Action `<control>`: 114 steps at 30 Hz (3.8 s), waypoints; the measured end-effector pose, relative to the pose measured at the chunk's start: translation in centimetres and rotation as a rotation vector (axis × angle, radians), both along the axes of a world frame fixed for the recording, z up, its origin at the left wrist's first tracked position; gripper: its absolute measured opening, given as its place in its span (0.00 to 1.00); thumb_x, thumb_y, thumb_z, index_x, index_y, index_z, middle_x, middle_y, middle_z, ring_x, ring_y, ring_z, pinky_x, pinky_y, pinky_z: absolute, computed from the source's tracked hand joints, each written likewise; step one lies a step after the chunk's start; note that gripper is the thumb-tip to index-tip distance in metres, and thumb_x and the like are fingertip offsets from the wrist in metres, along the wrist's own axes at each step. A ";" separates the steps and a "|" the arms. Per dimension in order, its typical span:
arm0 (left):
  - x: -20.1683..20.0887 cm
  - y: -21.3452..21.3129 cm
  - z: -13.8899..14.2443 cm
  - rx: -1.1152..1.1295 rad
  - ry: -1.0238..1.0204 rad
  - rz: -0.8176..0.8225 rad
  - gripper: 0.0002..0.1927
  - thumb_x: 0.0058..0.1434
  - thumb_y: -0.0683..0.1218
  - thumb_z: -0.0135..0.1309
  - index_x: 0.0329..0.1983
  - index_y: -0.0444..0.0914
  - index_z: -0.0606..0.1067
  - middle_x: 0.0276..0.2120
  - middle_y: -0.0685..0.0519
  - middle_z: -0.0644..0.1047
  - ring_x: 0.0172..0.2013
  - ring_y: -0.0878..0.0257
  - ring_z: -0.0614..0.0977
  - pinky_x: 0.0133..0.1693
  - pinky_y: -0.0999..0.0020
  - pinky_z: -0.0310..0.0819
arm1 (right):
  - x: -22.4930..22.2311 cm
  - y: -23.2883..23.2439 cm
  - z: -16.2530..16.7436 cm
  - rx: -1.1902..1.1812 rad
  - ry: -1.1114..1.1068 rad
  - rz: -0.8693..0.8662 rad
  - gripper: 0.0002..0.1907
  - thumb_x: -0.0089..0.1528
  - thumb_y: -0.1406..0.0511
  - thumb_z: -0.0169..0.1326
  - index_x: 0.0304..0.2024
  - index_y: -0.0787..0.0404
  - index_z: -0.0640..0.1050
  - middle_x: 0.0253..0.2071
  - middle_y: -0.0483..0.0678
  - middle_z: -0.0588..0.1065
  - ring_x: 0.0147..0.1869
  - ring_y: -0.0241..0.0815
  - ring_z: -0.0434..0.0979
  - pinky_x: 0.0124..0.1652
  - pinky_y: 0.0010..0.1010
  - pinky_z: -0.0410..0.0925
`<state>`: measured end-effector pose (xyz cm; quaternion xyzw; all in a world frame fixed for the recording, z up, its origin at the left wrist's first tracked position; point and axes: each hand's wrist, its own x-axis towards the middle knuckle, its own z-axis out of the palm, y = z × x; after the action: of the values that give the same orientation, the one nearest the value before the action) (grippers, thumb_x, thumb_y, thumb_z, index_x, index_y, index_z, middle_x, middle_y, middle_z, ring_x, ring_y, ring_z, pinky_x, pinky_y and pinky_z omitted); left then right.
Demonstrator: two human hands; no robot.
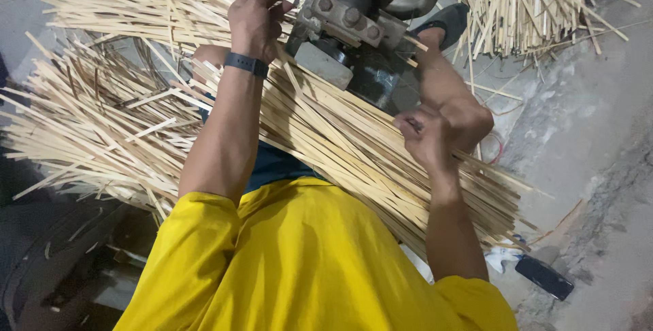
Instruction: The person feeds thin bamboo strips into a manual splitting machine and pulls them through to produce finer strips. The person repeatedly picks up new strips from a pile, aligns them, and processes them one by one.
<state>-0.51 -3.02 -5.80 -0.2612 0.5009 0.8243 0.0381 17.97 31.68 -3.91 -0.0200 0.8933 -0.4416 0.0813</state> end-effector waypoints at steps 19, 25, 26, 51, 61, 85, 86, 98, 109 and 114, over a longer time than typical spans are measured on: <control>-0.8 -5.8 -1.1 0.073 0.262 0.226 0.07 0.76 0.46 0.49 0.44 0.38 0.72 0.26 0.54 0.74 0.24 0.65 0.72 0.24 0.69 0.64 | 3.1 13.8 3.4 0.173 0.443 -0.122 0.06 0.68 0.71 0.68 0.36 0.58 0.84 0.28 0.46 0.75 0.29 0.36 0.70 0.29 0.26 0.63; 0.3 -5.1 -0.1 0.150 0.155 0.167 0.09 0.74 0.51 0.51 0.45 0.40 0.72 0.25 0.55 0.73 0.23 0.65 0.73 0.23 0.70 0.66 | 1.7 14.1 4.0 0.602 0.283 -0.274 0.03 0.65 0.69 0.69 0.38 0.59 0.86 0.30 0.48 0.75 0.34 0.38 0.72 0.35 0.31 0.66; 0.4 -4.9 0.0 0.112 0.137 0.150 0.10 0.73 0.51 0.51 0.46 0.40 0.75 0.24 0.56 0.72 0.23 0.66 0.73 0.22 0.72 0.65 | 0.5 12.7 4.1 0.633 0.291 -0.238 0.03 0.64 0.69 0.69 0.37 0.58 0.86 0.31 0.47 0.76 0.34 0.38 0.73 0.34 0.31 0.67; 1.0 -3.6 -2.2 -0.070 0.106 0.049 0.24 0.72 0.58 0.48 0.54 0.33 0.76 0.23 0.55 0.73 0.18 0.70 0.67 0.17 0.74 0.58 | 0.4 5.2 -0.4 0.145 0.315 0.098 0.05 0.60 0.67 0.65 0.31 0.57 0.80 0.32 0.45 0.77 0.34 0.39 0.78 0.34 0.33 0.70; 1.2 -3.5 -1.5 -0.010 0.075 0.046 0.20 0.72 0.56 0.51 0.51 0.34 0.76 0.23 0.56 0.73 0.18 0.71 0.65 0.18 0.75 0.55 | 2.9 13.6 5.3 0.146 0.103 -0.292 0.05 0.68 0.68 0.68 0.42 0.65 0.84 0.30 0.45 0.76 0.31 0.28 0.68 0.33 0.25 0.62; 9.5 0.3 14.3 -0.175 0.414 -0.311 0.10 0.68 0.44 0.64 0.47 0.34 0.80 0.35 0.47 0.83 0.32 0.63 0.87 0.23 0.76 0.67 | -1.3 2.4 10.8 -0.067 0.064 0.093 0.23 0.74 0.56 0.54 0.28 0.64 0.76 0.24 0.45 0.73 0.29 0.34 0.73 0.36 0.26 0.66; 9.8 0.0 14.2 -0.167 0.370 -0.286 0.10 0.67 0.45 0.64 0.46 0.34 0.80 0.34 0.48 0.83 0.31 0.64 0.86 0.22 0.77 0.67 | -1.3 2.1 11.0 -0.087 0.107 0.142 0.27 0.76 0.54 0.53 0.25 0.63 0.75 0.23 0.44 0.73 0.28 0.33 0.73 0.37 0.24 0.67; 11.0 -0.2 13.4 -0.119 0.266 -0.127 0.11 0.65 0.47 0.64 0.43 0.34 0.79 0.32 0.49 0.82 0.27 0.65 0.82 0.21 0.77 0.65 | -0.7 0.2 12.0 -0.043 0.367 0.162 0.14 0.71 0.60 0.56 0.41 0.65 0.84 0.41 0.52 0.82 0.47 0.43 0.85 0.52 0.32 0.74; 11.9 -2.8 8.3 -0.606 0.346 -0.043 0.10 0.69 0.48 0.62 0.42 0.35 0.80 0.30 0.50 0.83 0.26 0.66 0.82 0.28 0.72 0.78 | 0.5 6.0 6.4 0.592 0.296 -0.085 0.15 0.73 0.67 0.52 0.32 0.67 0.78 0.33 0.52 0.77 0.32 0.44 0.77 0.27 0.30 0.70; 12.1 -3.9 5.4 -0.440 0.424 0.055 0.13 0.73 0.49 0.62 0.46 0.34 0.79 0.34 0.51 0.81 0.34 0.66 0.83 0.37 0.71 0.82 | 0.9 7.7 7.8 0.537 0.339 -0.054 0.08 0.72 0.66 0.58 0.48 0.66 0.83 0.35 0.58 0.76 0.31 0.47 0.76 0.30 0.36 0.69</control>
<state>11.62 -6.90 -0.39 -0.0988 0.6569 0.7329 -0.1468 18.90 39.42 3.93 -0.0475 0.9790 -0.1823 -0.0781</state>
